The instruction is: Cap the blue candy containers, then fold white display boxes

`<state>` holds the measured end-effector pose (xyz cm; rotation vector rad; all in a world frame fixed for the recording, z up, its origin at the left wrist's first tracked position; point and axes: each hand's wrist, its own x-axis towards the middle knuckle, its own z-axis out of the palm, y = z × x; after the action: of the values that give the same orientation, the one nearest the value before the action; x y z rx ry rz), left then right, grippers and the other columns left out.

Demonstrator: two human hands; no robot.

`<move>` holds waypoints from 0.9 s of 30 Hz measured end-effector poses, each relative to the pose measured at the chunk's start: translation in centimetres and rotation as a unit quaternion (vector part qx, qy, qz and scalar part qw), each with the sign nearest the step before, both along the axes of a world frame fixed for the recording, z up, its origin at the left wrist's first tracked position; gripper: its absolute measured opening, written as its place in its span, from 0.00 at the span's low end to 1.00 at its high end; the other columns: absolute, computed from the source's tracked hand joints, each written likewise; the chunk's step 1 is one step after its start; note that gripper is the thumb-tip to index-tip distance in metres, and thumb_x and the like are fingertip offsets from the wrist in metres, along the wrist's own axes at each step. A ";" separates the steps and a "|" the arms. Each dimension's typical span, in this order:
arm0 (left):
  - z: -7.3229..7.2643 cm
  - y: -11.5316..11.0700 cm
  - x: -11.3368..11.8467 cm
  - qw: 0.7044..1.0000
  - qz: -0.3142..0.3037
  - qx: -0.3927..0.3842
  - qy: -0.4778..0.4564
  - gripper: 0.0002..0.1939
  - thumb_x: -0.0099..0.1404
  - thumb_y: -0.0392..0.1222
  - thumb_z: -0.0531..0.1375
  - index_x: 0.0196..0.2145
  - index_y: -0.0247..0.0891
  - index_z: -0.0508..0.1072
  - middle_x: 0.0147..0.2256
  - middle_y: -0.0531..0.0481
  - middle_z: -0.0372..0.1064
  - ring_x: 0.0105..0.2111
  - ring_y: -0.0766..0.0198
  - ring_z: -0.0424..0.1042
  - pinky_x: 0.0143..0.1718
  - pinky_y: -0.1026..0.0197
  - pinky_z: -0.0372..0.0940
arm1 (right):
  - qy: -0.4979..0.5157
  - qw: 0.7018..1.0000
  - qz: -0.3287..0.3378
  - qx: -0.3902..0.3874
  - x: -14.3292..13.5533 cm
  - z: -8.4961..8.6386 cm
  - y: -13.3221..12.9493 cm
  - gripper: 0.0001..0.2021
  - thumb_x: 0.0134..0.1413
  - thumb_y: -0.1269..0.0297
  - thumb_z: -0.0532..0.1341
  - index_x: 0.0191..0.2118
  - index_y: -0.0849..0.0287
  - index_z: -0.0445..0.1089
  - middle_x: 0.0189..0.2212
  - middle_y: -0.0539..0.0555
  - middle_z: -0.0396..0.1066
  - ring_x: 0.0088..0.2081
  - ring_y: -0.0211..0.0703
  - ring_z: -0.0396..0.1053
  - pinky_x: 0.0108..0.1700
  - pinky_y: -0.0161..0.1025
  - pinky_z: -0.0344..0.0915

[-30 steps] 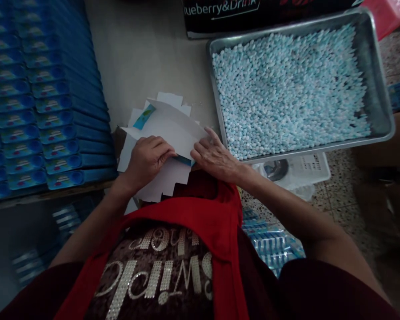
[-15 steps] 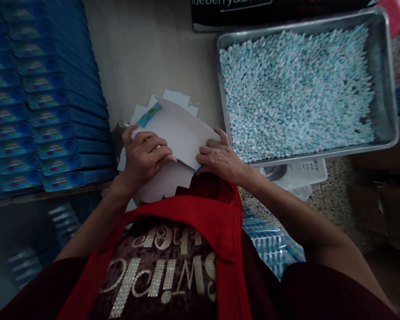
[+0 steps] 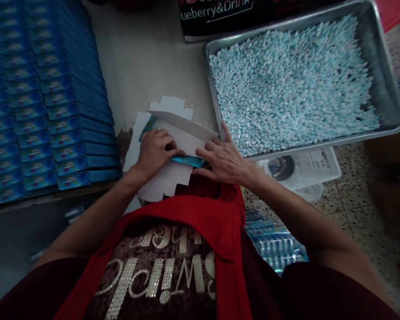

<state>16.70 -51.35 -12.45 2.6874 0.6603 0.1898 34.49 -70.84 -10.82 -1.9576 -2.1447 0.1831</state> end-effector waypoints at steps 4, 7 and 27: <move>-1.5 -0.7 -2.9 0.997 -0.026 0.013 -0.078 0.23 0.75 0.61 0.60 0.31 0.41 0.78 0.38 0.44 0.75 0.49 0.48 0.74 0.60 0.40 0.65 | -0.048 0.998 -0.010 0.024 -2.4 -0.9 0.2 0.15 0.75 0.54 0.56 0.42 0.55 0.76 0.39 0.55 0.73 0.47 0.52 0.67 0.74 0.75 0.42; -2.4 -0.4 -5.3 0.988 -0.084 0.024 -0.124 0.25 0.75 0.65 0.57 0.47 0.42 0.81 0.57 0.38 0.70 0.68 0.40 0.62 0.66 0.38 0.59 | -0.015 0.999 0.009 0.028 -2.5 -2.2 0.4 0.14 0.76 0.60 0.55 0.42 0.56 0.77 0.38 0.53 0.72 0.46 0.50 0.66 0.75 0.71 0.48; -2.3 0.8 -4.8 0.994 -0.087 0.062 0.010 0.25 0.75 0.66 0.55 0.39 0.42 0.76 0.36 0.43 0.73 0.41 0.48 0.71 0.46 0.47 0.66 | -0.055 0.991 -0.119 0.006 -6.3 -3.6 2.8 0.13 0.76 0.58 0.56 0.43 0.59 0.74 0.38 0.58 0.74 0.43 0.51 0.65 0.62 0.51 0.53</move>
<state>11.87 -50.55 -14.75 2.8512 0.4287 0.1619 28.24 -68.05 -14.37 -2.2428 -1.9472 0.0214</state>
